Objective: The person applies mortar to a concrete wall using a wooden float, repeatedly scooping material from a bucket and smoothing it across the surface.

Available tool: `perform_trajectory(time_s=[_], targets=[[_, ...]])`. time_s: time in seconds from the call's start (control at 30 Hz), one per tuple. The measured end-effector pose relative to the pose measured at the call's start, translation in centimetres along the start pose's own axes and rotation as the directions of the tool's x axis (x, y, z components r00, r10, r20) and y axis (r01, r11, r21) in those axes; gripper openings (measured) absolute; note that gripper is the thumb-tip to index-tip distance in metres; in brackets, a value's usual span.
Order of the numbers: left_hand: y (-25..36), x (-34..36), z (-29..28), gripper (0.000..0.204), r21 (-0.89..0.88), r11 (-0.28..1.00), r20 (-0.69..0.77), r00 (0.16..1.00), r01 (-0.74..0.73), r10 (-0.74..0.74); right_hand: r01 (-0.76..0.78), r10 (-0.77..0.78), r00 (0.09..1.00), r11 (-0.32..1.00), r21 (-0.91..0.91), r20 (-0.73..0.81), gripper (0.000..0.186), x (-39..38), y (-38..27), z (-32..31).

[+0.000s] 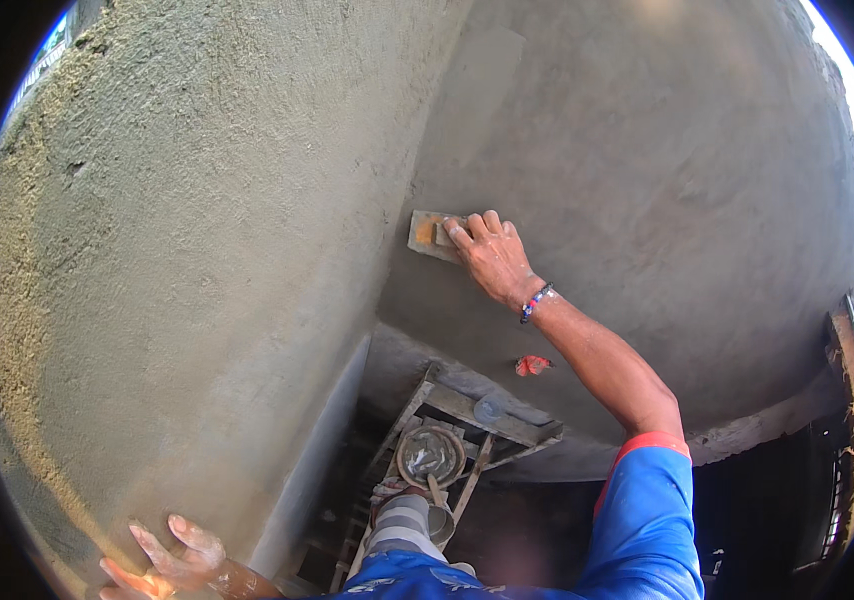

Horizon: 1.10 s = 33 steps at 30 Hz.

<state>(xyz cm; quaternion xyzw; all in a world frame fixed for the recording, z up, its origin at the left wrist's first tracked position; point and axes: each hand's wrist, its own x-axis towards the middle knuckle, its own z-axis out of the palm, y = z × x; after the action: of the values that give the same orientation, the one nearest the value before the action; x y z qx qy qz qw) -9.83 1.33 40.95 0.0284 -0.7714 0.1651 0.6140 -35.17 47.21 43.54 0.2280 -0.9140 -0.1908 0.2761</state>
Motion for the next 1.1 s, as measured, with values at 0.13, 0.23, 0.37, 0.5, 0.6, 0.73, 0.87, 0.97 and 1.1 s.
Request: perform_trajectory(time_s=[0.13,0.23,0.37,0.5,0.6,0.73,0.87,0.97,1.1], targets=[[-0.1,0.0,-0.2,0.042,0.029,1.0,-0.008,1.0,-0.007,0.008,-0.037,0.036,0.995,0.999,-0.009,-0.093,0.05,0.6,0.8,-4.4],[-0.1,-0.1,-0.4,0.041,0.027,1.0,0.003,1.0,0.005,-0.005,-0.118,0.102,0.976,0.99,-0.073,-0.192,0.052,0.9,2.2,-4.3],[0.0,0.2,-0.4,0.041,0.007,1.0,0.003,1.0,0.012,-0.012,-0.054,0.056,0.998,0.988,-0.145,0.01,0.056,-1.6,1.2,-0.7],[0.1,0.2,-0.4,0.04,0.011,1.0,0.001,1.0,0.017,-0.017,0.033,-0.035,0.988,0.999,0.017,0.148,0.057,-2.1,-0.7,0.0],[0.0,0.3,-0.7,0.039,0.029,0.999,-0.016,1.0,0.016,-0.016,-0.077,0.084,0.97,0.996,0.04,-0.228,0.051,1.2,1.9,-5.2],[0.8,0.5,-0.5,0.039,0.012,1.0,-0.026,1.0,0.008,-0.008,-0.309,0.231,0.786,0.95,-0.041,-0.573,0.051,7.0,8.1,-11.8],[0.6,0.5,-0.6,0.038,0.034,0.999,-0.034,0.999,0.017,-0.016,-0.179,0.143,0.937,0.98,-0.085,-0.318,0.048,4.8,3.9,-4.5],[0.9,0.5,-0.7,0.038,0.038,0.999,-0.03,0.999,0.038,-0.036,-0.057,0.057,0.998,0.998,-0.009,-0.028,0.046,-0.1,-0.5,2.3],[0.8,0.5,-0.9,0.037,0.063,0.996,-0.04,0.997,0.065,-0.062,-0.061,0.057,0.996,0.995,0.079,0.062,0.047,-0.4,-1.7,2.6]])
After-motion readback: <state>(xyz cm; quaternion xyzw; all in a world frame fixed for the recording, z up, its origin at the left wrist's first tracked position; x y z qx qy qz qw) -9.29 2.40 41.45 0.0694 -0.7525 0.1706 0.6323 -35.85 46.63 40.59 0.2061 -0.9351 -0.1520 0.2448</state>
